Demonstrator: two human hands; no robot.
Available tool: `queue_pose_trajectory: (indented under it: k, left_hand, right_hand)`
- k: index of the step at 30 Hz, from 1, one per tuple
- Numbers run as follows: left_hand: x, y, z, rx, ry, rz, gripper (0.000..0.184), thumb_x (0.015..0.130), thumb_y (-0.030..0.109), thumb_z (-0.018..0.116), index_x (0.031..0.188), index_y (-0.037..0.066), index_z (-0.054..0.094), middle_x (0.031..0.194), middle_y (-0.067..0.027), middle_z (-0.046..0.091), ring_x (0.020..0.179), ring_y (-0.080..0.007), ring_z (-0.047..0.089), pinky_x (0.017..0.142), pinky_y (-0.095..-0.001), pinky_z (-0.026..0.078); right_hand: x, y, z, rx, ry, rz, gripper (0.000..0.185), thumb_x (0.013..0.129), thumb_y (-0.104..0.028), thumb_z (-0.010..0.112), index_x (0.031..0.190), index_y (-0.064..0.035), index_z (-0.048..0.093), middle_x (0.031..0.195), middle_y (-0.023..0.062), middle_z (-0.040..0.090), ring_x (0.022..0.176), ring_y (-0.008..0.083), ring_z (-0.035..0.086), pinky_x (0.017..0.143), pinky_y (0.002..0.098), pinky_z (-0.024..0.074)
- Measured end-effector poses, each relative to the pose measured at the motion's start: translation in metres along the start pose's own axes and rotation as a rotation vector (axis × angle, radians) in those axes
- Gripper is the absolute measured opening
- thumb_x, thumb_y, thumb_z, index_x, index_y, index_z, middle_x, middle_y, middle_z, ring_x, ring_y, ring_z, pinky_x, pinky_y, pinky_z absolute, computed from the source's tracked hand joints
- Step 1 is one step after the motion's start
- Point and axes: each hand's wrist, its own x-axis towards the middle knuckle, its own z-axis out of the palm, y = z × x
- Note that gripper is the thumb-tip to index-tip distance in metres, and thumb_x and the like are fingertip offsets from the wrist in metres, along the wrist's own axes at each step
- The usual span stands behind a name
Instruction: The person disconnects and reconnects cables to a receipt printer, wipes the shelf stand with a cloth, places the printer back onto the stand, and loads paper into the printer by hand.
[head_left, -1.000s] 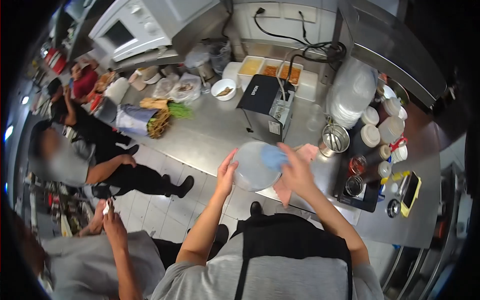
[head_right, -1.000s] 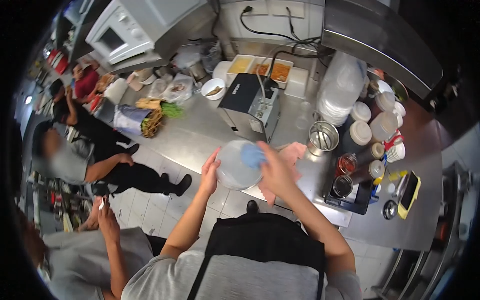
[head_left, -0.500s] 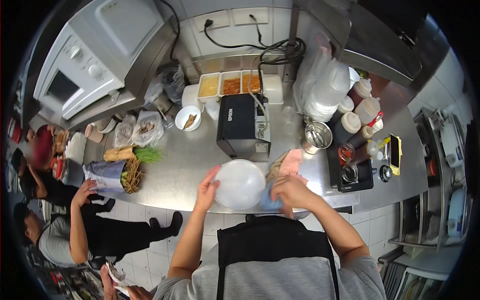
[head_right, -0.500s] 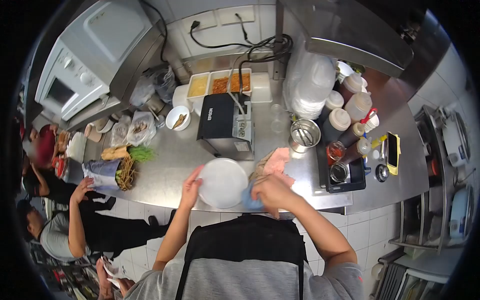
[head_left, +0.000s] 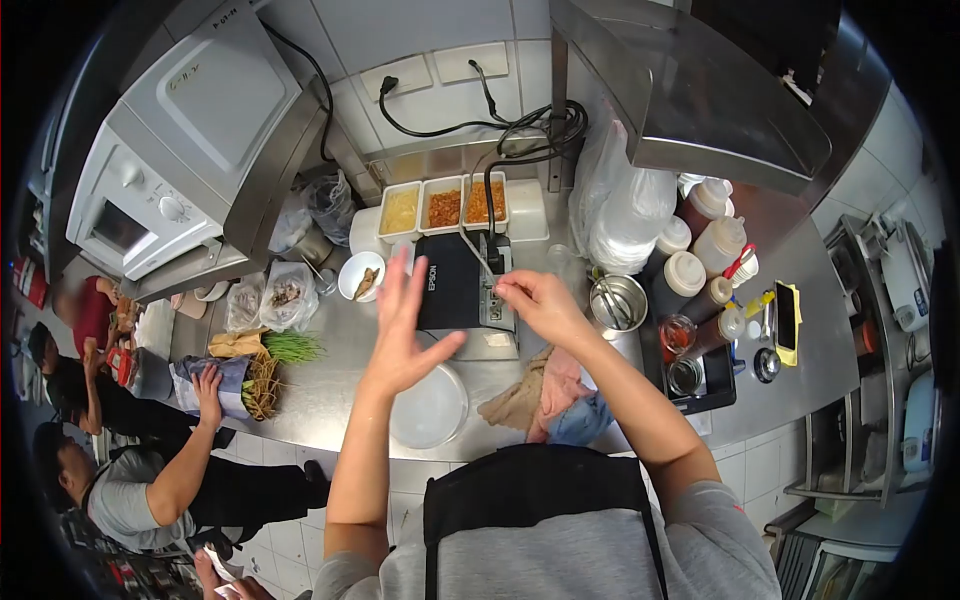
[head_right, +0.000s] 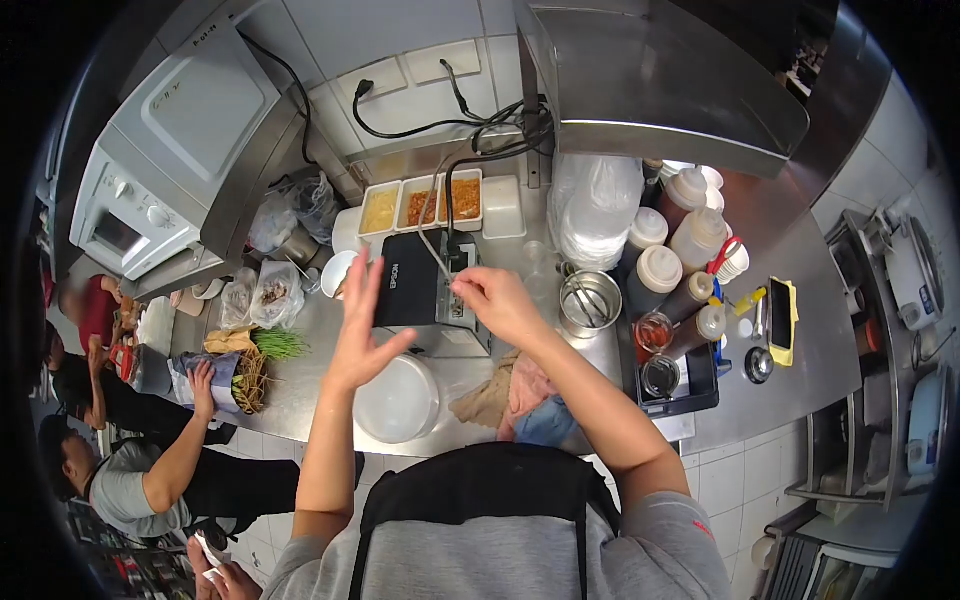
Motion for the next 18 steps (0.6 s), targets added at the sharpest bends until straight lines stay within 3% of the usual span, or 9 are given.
queue_pose_trajectory:
  k: [4, 8, 12, 13, 16, 18]
  left_hand:
    - [0.016, 0.003, 0.023, 0.241, -0.082, -0.005, 0.094, 0.065, 0.047, 0.078, 0.14, 0.006, 0.038, 0.15, -0.0128, 0.028, 0.139, -0.0349, 0.023, 0.109, -0.0586, 0.017]
    - [0.016, 0.01, 0.021, 0.265, -0.11, -0.051, 0.094, 0.062, 0.045, 0.08, 0.138, 0.007, 0.041, 0.149, -0.0108, 0.031, 0.139, -0.0335, 0.025, 0.109, -0.0586, 0.018]
    - [0.019, 0.009, 0.021, 0.247, -0.122, -0.062, 0.095, 0.061, 0.045, 0.081, 0.139, 0.008, 0.041, 0.149, -0.0099, 0.031, 0.139, -0.0333, 0.025, 0.11, -0.0586, 0.017]
    - [0.018, 0.009, 0.022, 0.245, -0.117, -0.065, 0.095, 0.06, 0.045, 0.081, 0.139, 0.008, 0.041, 0.149, -0.0097, 0.031, 0.139, -0.0333, 0.026, 0.11, -0.0583, 0.017]
    - [0.018, 0.005, 0.024, 0.225, -0.1, -0.039, 0.096, 0.059, 0.044, 0.082, 0.139, 0.009, 0.042, 0.149, -0.0093, 0.032, 0.138, -0.0328, 0.027, 0.11, -0.0583, 0.017]
    - [0.02, 0.002, 0.021, 0.223, -0.12, -0.029, 0.096, 0.057, 0.043, 0.082, 0.138, 0.01, 0.042, 0.149, -0.009, 0.033, 0.138, -0.0326, 0.027, 0.11, -0.0582, 0.017]
  right_hand:
    - [0.011, -0.005, 0.011, -0.023, 0.038, -0.276, 0.016, 0.088, -0.015, 0.06, 0.084, 0.0, 0.064, 0.067, 0.0116, 0.062, 0.059, 0.0174, 0.057, 0.057, 0.0321, 0.0452]
    - [0.031, -0.007, -0.004, 0.593, -0.108, 0.08, 0.016, 0.093, -0.018, 0.054, 0.093, -0.0035, 0.062, 0.073, -0.0004, 0.058, 0.059, 0.0066, 0.051, 0.054, 0.0221, 0.0429]
    - [0.029, -0.016, -0.035, 0.169, -0.228, 0.079, 0.015, 0.091, -0.015, 0.055, 0.092, -0.0005, 0.06, 0.07, -0.0019, 0.056, 0.06, 0.0076, 0.051, 0.056, 0.0239, 0.0431]
    - [0.028, 0.016, -0.03, 0.176, -0.291, -0.024, 0.016, 0.089, -0.011, 0.059, 0.101, -0.0016, 0.062, 0.074, -0.0004, 0.056, 0.062, 0.0087, 0.05, 0.058, 0.0228, 0.042]
    - [0.022, 0.022, -0.029, -0.123, -0.386, -0.224, 0.023, 0.082, -0.007, 0.065, 0.104, -0.0018, 0.064, 0.074, 0.0035, 0.055, 0.062, 0.0112, 0.05, 0.058, 0.026, 0.0412]
    - [0.03, 0.022, -0.028, -0.133, -0.539, -0.219, 0.025, 0.079, -0.007, 0.068, 0.103, -0.0025, 0.066, 0.07, 0.007, 0.054, 0.06, 0.0146, 0.049, 0.058, 0.0293, 0.041]
